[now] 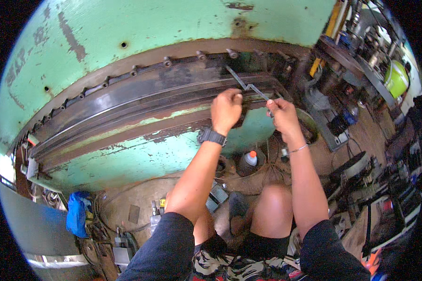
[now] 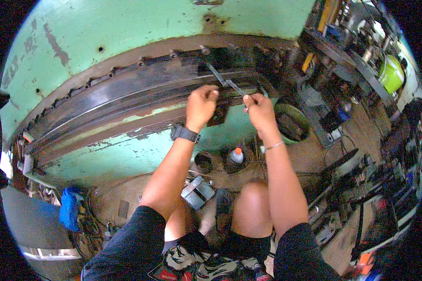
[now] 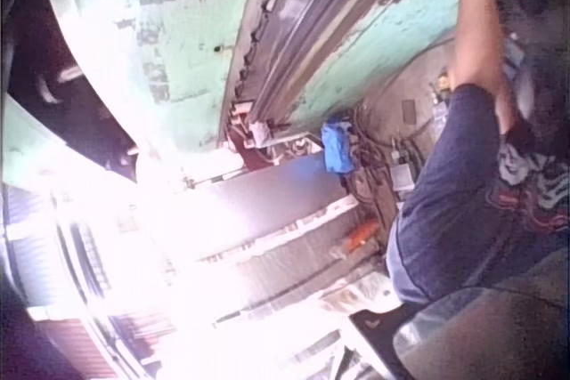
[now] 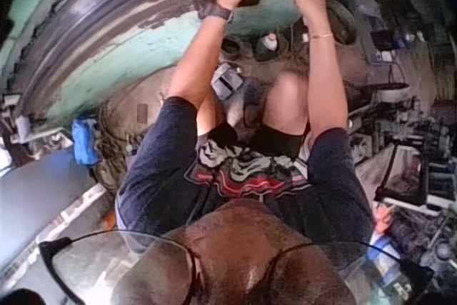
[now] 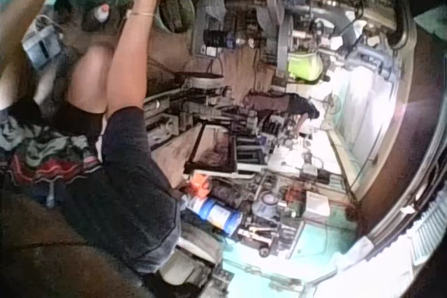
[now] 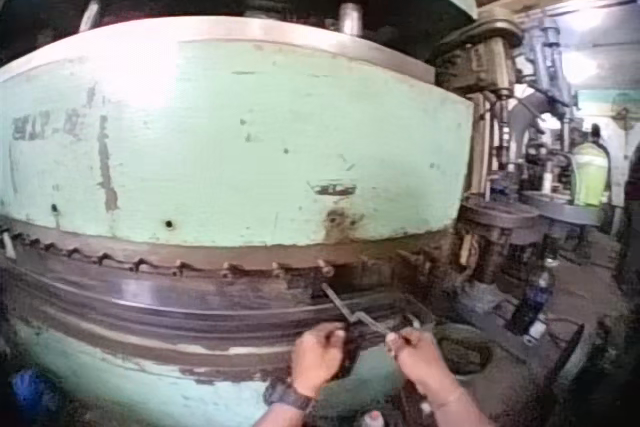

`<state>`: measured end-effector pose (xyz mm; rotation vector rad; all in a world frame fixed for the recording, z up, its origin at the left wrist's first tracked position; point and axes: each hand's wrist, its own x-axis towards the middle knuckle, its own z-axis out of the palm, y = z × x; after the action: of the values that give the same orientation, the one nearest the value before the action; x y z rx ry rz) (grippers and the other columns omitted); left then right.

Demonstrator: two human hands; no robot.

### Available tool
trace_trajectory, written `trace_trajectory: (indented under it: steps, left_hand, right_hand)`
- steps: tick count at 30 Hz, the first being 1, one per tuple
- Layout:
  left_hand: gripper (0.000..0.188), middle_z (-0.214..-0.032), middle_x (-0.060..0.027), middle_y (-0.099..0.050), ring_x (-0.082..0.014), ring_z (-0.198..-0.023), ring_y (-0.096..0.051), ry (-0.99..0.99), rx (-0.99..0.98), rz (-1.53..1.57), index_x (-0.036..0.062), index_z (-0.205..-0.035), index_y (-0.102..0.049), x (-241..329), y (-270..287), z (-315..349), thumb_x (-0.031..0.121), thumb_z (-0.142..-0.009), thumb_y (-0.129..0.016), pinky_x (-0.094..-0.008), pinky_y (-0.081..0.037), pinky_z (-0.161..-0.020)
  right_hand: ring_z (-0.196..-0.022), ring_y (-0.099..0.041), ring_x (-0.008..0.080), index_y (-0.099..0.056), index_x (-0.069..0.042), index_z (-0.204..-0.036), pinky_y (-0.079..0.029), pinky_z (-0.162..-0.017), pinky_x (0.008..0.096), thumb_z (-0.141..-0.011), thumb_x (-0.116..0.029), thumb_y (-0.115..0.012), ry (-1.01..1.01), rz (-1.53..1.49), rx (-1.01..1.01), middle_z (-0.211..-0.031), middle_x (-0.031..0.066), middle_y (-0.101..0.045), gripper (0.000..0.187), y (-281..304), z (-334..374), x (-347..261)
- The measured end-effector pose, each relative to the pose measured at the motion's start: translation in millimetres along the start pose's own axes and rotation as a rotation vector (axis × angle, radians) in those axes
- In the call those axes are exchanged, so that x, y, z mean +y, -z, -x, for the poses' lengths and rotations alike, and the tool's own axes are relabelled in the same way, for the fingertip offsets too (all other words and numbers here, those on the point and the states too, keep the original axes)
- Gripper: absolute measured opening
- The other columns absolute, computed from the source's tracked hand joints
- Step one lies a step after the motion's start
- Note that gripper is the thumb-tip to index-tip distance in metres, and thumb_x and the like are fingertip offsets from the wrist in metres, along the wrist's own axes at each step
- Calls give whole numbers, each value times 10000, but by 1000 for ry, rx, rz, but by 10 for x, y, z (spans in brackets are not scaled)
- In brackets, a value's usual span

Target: The person sits on the floor and uses a metal ruler to measure a section of a large green machine. They repeatedly place the ruler against the machine's surface, adjust its position, and appear to mark or note measurements.

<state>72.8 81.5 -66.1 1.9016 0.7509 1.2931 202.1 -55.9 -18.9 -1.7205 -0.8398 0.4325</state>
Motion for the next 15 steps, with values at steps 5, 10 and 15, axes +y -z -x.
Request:
trace_trajectory:
  steps: [5,10,15]
  left_hand:
    - [461,-1332,-198,-627,-377,-1290,-551,-437,-7,-264,73,-1332,-613,185,84,175,238,-913,-711,-477,-351,-1150]
    - [419,-1200,-161,-678,-373,-1195,-600,-816,-215,-216,52,-1214,-646,616,-197,200,371,-945,-684,-491,-399,-1113]
    - [367,-920,-182,-634,-423,-869,-637,-721,-509,-165,38,-950,-612,991,-425,186,398,-1011,-575,-506,-503,-707]
  right_hand:
    - [-503,-431,56,-687,-13,-1068,-310,-415,220,-1002,-282,-642,-120,-72,-281,-841,42,-672,280,836,278,-249]
    - [-533,-493,58,-662,-7,-1207,-372,-436,209,-1024,-282,-602,-178,-119,-382,-930,67,-724,335,1412,568,-322]
    - [-593,-580,88,-672,31,-1200,-470,-520,242,-1008,-277,-643,88,145,-277,-925,70,-725,364,1930,1035,-418]
